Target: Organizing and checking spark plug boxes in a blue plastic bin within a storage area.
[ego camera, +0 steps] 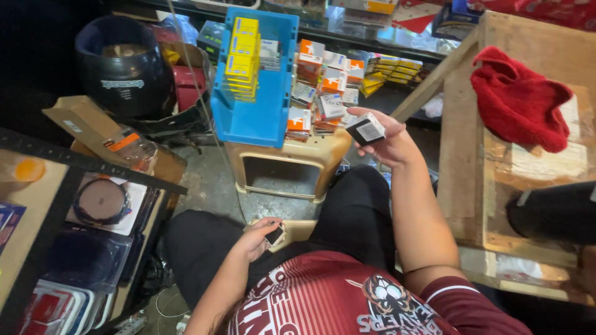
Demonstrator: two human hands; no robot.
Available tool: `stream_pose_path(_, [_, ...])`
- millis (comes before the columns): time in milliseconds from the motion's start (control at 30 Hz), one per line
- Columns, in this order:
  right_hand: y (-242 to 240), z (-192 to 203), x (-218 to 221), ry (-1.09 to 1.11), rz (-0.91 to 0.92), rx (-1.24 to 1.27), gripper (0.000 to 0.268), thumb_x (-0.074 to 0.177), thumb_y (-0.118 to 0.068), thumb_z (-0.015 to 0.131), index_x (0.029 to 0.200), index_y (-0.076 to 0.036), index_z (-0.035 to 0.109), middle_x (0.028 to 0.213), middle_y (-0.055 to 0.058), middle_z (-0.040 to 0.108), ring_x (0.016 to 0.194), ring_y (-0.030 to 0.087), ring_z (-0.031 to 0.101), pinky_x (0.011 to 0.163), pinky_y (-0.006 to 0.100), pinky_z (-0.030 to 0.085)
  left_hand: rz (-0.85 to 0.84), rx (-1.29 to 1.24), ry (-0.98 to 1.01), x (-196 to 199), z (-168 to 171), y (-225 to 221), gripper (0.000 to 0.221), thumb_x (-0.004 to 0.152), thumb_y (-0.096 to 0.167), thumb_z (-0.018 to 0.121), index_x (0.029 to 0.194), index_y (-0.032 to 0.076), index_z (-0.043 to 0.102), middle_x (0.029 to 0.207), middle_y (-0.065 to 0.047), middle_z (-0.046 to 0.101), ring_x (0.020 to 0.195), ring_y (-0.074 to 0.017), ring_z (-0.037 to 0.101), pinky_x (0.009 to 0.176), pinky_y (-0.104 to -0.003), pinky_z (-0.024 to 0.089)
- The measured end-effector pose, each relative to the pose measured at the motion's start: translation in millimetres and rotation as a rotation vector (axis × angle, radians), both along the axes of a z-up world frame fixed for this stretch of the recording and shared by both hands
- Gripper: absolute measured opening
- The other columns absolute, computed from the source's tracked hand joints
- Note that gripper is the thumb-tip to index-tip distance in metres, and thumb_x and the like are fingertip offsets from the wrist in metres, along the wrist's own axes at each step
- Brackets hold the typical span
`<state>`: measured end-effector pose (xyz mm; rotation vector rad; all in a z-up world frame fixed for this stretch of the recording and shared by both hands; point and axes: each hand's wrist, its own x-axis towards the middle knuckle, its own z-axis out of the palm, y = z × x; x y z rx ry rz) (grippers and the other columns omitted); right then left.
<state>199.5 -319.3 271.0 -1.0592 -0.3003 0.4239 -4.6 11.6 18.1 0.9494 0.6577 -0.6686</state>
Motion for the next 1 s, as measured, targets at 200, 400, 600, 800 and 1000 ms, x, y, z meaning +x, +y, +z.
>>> stream_pose_path(200, [86, 93, 54, -0.653, -0.14, -0.719, 0.054, 0.089, -0.015, 0.076, 0.135, 0.006, 0.057, 0.135, 0.016, 0.061, 0.111, 0.023, 0.062, 0.096, 0.032, 0.052, 0.048, -0.169, -0.078, -2, -4, 3, 0.022, 0.098, 0.006, 0.064, 0.119, 0.002, 0.069, 0.106, -0.017, 0.07, 0.086, -0.0296, 0.068, 0.074, -0.034, 0.056])
stream_pose_path(400, [187, 28, 193, -1.412, -0.382, -1.633, 0.052, 0.071, -0.04, 0.089, 0.114, -0.014, 0.071, 0.111, 0.011, 0.071, 0.095, 0.037, 0.069, 0.084, 0.051, 0.049, 0.044, -0.228, -0.008, 4, -14, 0, 0.024, 0.097, 0.008, 0.066, 0.121, 0.004, 0.064, 0.108, -0.015, 0.07, 0.088, -0.0253, 0.069, 0.074, -0.033, 0.059])
stream_pose_path(600, [210, -25, 258, -1.265, -0.387, -1.932, 0.023, 0.086, -0.027, 0.067, 0.098, -0.01, 0.076, 0.106, 0.022, 0.067, 0.084, 0.04, 0.065, 0.083, 0.054, 0.042, 0.065, -0.288, -0.038, 1, -22, -5, 0.025, 0.093, 0.009, 0.072, 0.117, 0.005, 0.066, 0.111, -0.014, 0.072, 0.091, -0.0249, 0.069, 0.078, -0.035, 0.061])
stream_pose_path(800, [225, 1, 222, -1.101, -0.289, -1.734, 0.038, 0.086, -0.004, 0.078, 0.122, -0.004, 0.068, 0.105, 0.022, 0.066, 0.078, 0.042, 0.071, 0.07, 0.047, 0.061, 0.036, -0.245, -0.008, 3, -26, -14, 0.026, 0.095, 0.009, 0.069, 0.12, 0.007, 0.067, 0.114, -0.012, 0.072, 0.097, -0.0211, 0.069, 0.08, -0.032, 0.058])
stream_pose_path(1000, [222, -10, 231, -1.292, -0.301, -1.983, 0.017, 0.094, -0.017, 0.073, 0.109, -0.009, 0.068, 0.091, 0.013, 0.072, 0.068, 0.028, 0.07, 0.079, 0.039, 0.055, 0.006, -0.198, 0.034, 7, 6, -11, 0.02, 0.096, 0.01, 0.068, 0.116, 0.008, 0.067, 0.114, -0.01, 0.07, 0.097, -0.0194, 0.068, 0.078, -0.029, 0.057])
